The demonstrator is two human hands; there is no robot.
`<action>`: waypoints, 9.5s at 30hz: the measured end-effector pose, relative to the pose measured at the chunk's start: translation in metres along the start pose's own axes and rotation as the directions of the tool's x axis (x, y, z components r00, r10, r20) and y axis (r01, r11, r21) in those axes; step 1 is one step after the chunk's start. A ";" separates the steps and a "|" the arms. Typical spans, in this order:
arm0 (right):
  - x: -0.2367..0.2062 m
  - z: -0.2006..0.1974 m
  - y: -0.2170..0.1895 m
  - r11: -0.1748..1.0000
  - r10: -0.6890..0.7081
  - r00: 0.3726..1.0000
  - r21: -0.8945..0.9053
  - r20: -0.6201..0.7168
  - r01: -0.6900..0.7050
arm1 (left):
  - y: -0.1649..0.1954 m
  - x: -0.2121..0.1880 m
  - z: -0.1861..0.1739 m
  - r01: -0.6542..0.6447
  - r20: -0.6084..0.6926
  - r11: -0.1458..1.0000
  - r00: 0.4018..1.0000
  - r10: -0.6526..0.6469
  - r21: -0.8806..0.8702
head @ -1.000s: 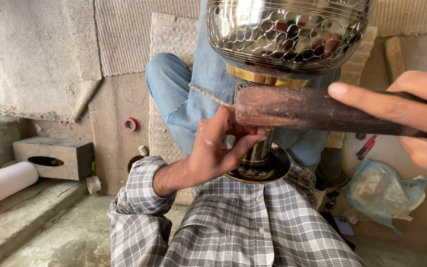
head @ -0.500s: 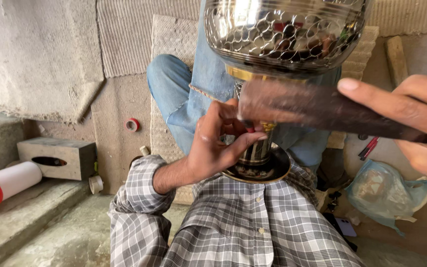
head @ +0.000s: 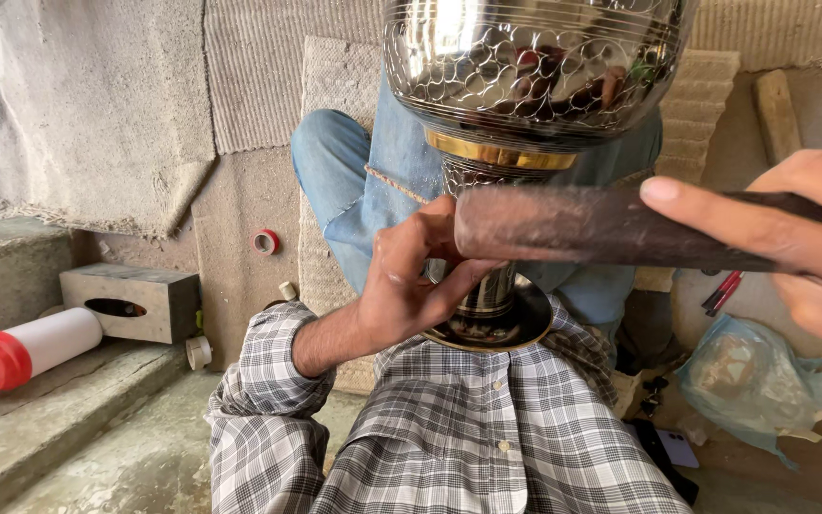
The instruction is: The person sits on the floor with a large ornate brass urn on their lap. They hammer a punch against the metal with a wooden mallet, mark guide lines around the base with a compass-like tool, wipe the surface with a cloth, and resume hammering around the vessel's base.
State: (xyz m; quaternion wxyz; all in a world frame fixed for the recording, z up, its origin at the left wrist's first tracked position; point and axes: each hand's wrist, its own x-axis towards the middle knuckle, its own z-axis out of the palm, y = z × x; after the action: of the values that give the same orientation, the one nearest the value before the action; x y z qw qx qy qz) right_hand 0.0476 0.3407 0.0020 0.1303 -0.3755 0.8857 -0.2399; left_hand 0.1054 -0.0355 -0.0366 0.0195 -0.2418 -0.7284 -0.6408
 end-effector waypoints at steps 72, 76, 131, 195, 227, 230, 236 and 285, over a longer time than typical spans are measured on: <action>-0.083 0.138 -0.062 0.899 0.330 0.703 -0.016 -0.630 -0.437 | -0.033 0.044 -0.027 -0.164 0.543 0.986 0.830 0.126 0.022; -0.086 0.118 -0.071 0.873 0.469 0.657 0.422 -0.590 -0.245 | -0.034 0.048 -0.034 -0.127 0.588 0.989 0.795 0.149 -0.079; 0.104 -0.042 -0.056 0.892 0.158 0.842 -0.441 0.516 0.103 | -0.025 -0.053 0.001 0.230 -0.235 0.901 0.914 -0.330 -0.368; -0.070 0.097 -0.054 0.843 0.486 0.814 0.418 -0.320 -0.339 | -0.006 0.031 0.000 0.006 0.452 0.994 0.891 -0.054 0.107; -0.118 0.187 -0.067 0.952 0.299 0.772 0.117 -0.561 -0.284 | -0.020 0.061 0.002 -0.185 0.768 0.976 0.607 0.205 -0.115; -0.110 0.182 -0.060 0.910 0.413 0.724 0.215 -0.553 -0.355 | -0.017 0.044 -0.004 0.003 0.513 1.000 0.858 0.013 -0.030; -0.092 0.137 -0.036 0.944 0.168 0.798 -0.139 -0.579 -0.299 | -0.019 0.018 -0.017 0.015 0.340 0.999 0.940 -0.002 -0.036; 0.026 0.030 -0.090 0.932 0.308 0.951 0.207 -0.025 -0.297 | -0.045 -0.037 -0.023 0.022 -0.391 0.862 0.885 -0.252 -0.507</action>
State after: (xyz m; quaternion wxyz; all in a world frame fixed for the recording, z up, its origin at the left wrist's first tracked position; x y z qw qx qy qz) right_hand 0.0962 0.2575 0.0223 0.1773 -0.2127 0.9076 -0.3156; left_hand 0.1150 -0.0723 -0.0869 0.0766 -0.0322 -0.5343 -0.8412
